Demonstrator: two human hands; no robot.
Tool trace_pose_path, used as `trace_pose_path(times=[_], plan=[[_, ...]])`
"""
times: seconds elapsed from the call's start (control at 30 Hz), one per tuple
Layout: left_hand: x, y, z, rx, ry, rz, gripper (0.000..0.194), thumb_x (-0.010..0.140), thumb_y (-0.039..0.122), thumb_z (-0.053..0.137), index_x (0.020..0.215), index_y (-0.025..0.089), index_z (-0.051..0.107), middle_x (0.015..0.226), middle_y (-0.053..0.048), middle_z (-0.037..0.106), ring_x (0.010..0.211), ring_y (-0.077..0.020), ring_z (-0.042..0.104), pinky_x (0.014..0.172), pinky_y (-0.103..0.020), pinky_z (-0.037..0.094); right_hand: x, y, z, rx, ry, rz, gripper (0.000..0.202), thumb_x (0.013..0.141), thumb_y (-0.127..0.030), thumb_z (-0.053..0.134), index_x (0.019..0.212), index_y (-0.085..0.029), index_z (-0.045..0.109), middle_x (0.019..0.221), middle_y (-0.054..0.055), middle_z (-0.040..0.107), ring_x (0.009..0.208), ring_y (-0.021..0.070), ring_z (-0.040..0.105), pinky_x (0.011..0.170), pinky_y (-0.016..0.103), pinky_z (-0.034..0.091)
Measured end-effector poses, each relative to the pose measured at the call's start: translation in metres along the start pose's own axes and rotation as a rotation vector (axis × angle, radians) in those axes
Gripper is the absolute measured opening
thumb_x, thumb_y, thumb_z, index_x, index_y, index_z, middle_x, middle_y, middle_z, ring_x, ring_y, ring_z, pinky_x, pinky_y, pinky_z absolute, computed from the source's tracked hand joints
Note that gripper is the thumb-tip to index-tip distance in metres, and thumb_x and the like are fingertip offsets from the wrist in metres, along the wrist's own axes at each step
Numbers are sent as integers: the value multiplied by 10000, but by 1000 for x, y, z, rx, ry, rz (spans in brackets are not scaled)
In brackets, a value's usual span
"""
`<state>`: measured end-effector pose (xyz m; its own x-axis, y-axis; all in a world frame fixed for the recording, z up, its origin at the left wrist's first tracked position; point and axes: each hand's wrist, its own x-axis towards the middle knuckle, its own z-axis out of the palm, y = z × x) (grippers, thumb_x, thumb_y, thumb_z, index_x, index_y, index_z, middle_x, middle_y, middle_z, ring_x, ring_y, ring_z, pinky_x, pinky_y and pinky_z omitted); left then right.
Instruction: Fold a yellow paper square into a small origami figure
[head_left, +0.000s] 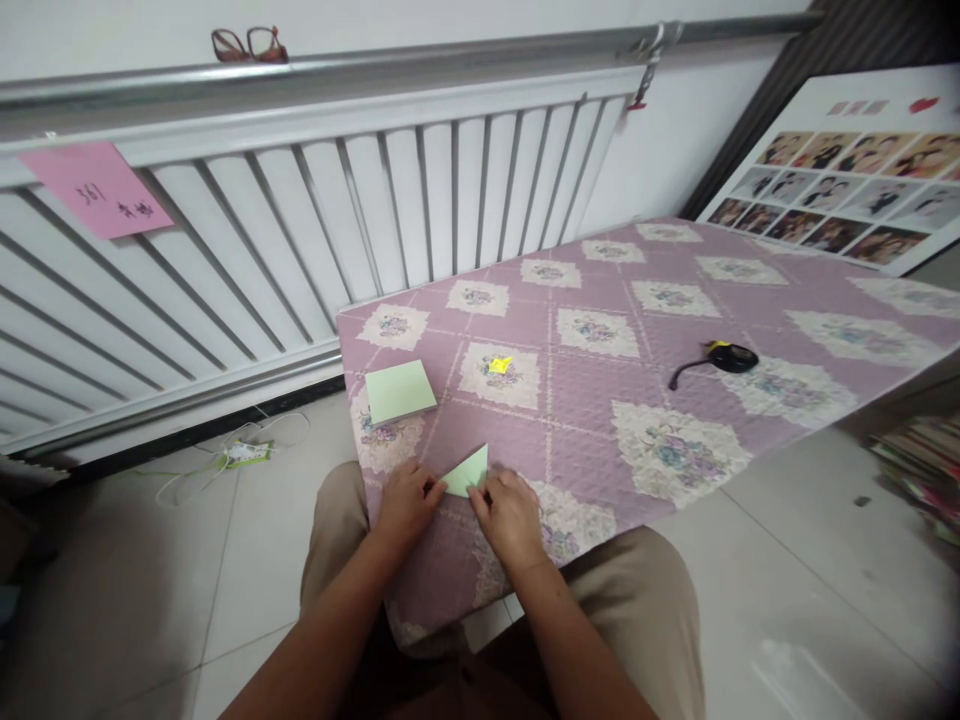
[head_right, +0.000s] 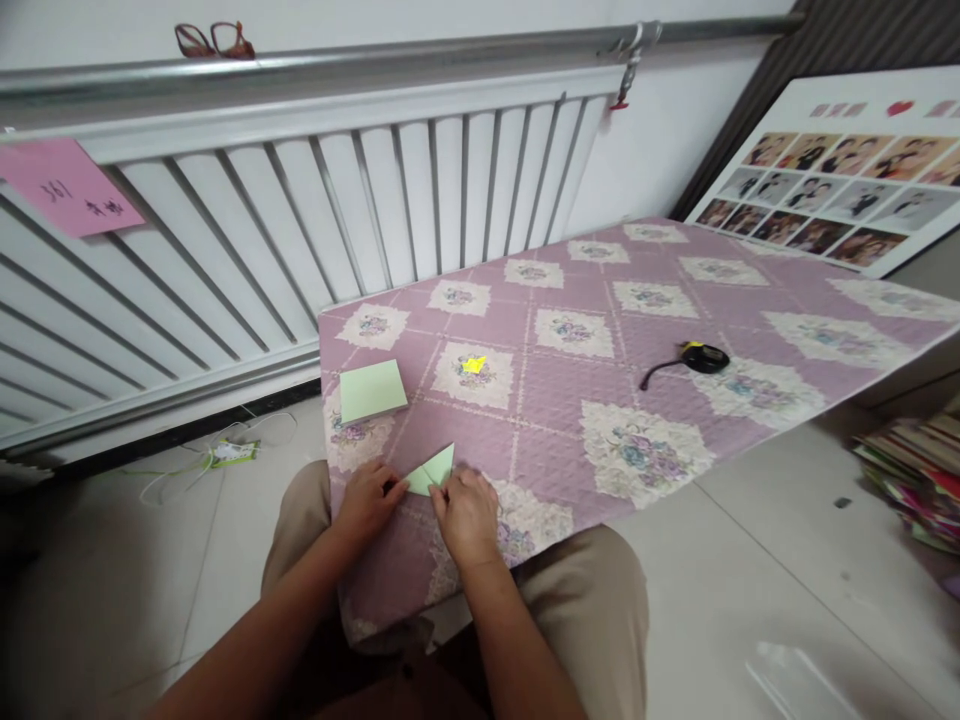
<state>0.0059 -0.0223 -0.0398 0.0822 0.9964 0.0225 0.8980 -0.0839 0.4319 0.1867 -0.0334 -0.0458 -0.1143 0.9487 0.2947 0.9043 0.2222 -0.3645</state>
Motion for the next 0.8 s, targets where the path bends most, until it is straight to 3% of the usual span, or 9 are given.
trace_pose_path(times=[0.8], plan=[[14,3,-12,120,-146,-3,210,848,366,579,766,181,635,827,-46,600,831,-203,545,747,-306,378,5,0,5,-20,-22,46,250,820,-340,612,610,-210,576,715,24,558,734,186,465,677,301,269]])
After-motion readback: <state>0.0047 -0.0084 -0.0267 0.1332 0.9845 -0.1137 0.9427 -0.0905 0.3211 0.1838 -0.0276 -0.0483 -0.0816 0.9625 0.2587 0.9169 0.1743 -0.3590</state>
